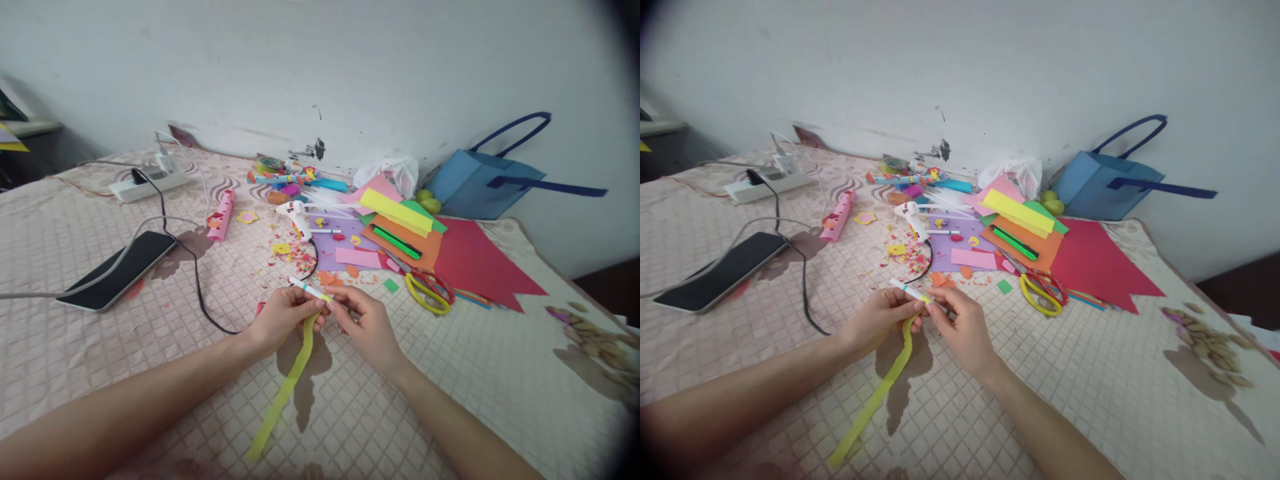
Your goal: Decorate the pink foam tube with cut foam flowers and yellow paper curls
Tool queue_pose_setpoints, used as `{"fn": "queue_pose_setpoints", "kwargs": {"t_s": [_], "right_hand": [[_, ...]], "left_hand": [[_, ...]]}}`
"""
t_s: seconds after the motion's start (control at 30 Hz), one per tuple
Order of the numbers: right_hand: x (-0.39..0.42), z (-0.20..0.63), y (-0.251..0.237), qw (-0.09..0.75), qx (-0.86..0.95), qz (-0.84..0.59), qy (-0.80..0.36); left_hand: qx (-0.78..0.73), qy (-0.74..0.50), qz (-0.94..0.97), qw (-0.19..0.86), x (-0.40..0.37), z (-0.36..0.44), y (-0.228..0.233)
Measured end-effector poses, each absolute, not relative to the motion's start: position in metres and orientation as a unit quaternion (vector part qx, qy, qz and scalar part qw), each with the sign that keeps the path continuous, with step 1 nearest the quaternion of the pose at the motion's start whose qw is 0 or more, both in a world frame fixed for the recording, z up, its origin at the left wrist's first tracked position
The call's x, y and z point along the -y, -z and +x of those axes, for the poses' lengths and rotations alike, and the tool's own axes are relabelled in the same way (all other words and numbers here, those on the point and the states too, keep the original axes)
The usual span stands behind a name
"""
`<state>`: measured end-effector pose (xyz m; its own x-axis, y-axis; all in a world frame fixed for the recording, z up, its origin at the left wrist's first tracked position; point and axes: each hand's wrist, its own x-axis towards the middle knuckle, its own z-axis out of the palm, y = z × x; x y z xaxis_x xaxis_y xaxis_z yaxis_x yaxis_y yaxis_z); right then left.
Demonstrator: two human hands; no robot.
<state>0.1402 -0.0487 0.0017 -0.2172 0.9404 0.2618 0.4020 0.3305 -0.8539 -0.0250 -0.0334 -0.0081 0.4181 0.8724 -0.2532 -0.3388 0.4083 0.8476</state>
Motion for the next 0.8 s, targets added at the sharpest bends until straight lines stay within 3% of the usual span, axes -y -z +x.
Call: {"fn": "queue_pose_setpoints", "kwargs": {"t_s": [0.27, 0.8], "right_hand": [[0.0474, 0.1371, -0.0016, 0.417, 0.762, -0.447, -0.212], [0.0476, 0.1361, 0.0049, 0.400, 0.799, -0.432, -0.127]], "left_hand": [[-0.371, -0.381, 0.356, 0.768, 0.0336, -0.0262, 0.0083], [-0.383, -0.368, 0.341, 0.776, 0.0351, -0.0262, 0.0083]]}}
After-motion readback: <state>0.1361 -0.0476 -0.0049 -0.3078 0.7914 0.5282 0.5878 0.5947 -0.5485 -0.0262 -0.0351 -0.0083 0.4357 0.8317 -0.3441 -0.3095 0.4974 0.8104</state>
